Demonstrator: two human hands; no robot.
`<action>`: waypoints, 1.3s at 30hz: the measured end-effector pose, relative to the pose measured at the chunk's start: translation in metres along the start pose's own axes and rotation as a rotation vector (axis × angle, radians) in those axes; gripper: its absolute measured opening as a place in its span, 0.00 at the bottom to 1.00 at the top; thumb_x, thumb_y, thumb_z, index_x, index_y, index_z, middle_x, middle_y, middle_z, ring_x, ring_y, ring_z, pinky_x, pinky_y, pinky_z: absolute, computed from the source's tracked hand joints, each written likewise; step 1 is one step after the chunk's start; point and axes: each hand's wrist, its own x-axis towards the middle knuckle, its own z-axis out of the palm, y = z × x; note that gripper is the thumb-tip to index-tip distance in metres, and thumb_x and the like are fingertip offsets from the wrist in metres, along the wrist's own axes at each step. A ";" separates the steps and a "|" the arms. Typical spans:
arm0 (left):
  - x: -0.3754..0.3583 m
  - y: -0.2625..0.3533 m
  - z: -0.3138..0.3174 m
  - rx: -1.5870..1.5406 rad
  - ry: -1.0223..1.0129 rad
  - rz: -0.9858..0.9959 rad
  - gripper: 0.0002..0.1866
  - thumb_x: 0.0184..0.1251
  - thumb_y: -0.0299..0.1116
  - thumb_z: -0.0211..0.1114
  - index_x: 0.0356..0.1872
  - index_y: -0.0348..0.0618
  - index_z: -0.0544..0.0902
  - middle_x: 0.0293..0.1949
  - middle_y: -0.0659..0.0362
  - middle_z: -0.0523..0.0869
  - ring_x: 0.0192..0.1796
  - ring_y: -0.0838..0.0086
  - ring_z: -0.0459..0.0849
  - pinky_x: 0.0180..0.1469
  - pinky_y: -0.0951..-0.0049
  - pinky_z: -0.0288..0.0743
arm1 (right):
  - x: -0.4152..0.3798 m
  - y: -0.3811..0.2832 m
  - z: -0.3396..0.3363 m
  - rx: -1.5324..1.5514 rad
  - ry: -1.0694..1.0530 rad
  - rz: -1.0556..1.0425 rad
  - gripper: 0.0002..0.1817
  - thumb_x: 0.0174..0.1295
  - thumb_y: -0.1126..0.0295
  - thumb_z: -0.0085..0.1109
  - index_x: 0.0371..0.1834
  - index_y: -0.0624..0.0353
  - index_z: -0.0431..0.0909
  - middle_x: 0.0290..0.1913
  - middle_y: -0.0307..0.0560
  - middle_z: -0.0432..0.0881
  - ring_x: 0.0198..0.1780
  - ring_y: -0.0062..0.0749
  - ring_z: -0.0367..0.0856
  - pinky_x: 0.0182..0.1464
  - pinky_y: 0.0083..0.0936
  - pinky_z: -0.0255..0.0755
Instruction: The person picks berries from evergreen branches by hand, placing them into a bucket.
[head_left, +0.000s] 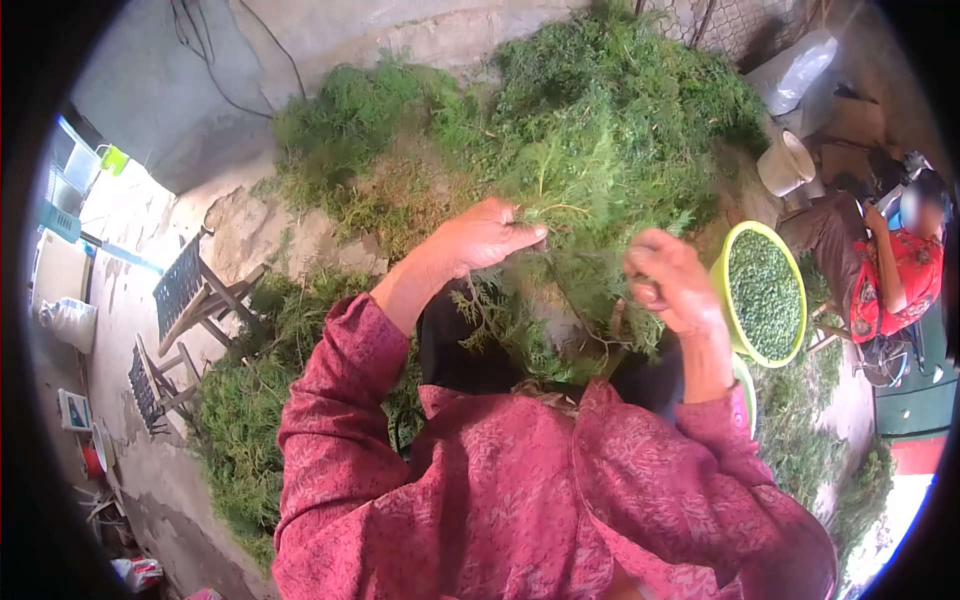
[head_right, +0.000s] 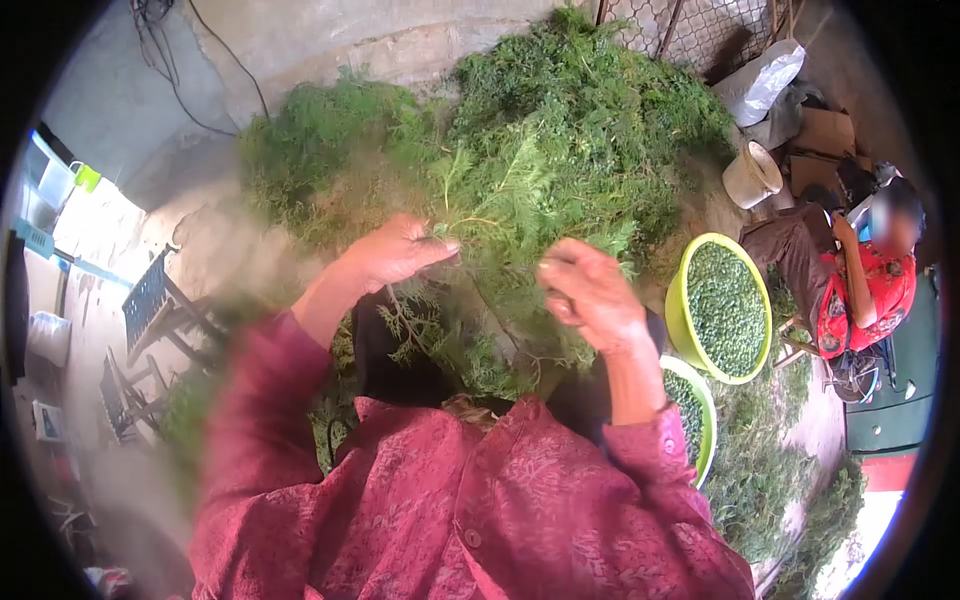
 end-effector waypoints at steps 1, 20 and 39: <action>0.000 0.000 0.000 0.002 0.000 0.000 0.18 0.60 0.43 0.59 0.32 0.33 0.80 0.30 0.56 0.81 0.31 0.76 0.75 0.35 0.70 0.68 | 0.007 0.002 0.006 0.001 -0.001 -0.001 0.04 0.57 0.73 0.53 0.31 0.60 0.70 0.24 0.37 0.72 0.16 0.14 0.63 0.13 0.09 0.50; -0.002 -0.017 -0.022 -0.139 0.139 -0.169 0.22 0.56 0.45 0.62 0.36 0.31 0.78 0.34 0.54 0.80 0.40 0.75 0.76 0.42 0.74 0.69 | 0.008 0.006 0.001 0.155 -0.313 0.113 0.07 0.52 0.73 0.53 0.33 0.62 0.71 0.23 0.43 0.75 0.18 0.20 0.65 0.13 0.10 0.53; 0.001 0.024 -0.007 -0.054 -0.089 -0.101 0.19 0.56 0.44 0.63 0.35 0.35 0.80 0.26 0.62 0.78 0.27 0.80 0.71 0.28 0.77 0.64 | 0.052 0.020 0.029 -0.312 -0.116 -0.327 0.16 0.54 0.68 0.62 0.43 0.63 0.75 0.31 0.38 0.79 0.31 0.15 0.72 0.35 0.16 0.68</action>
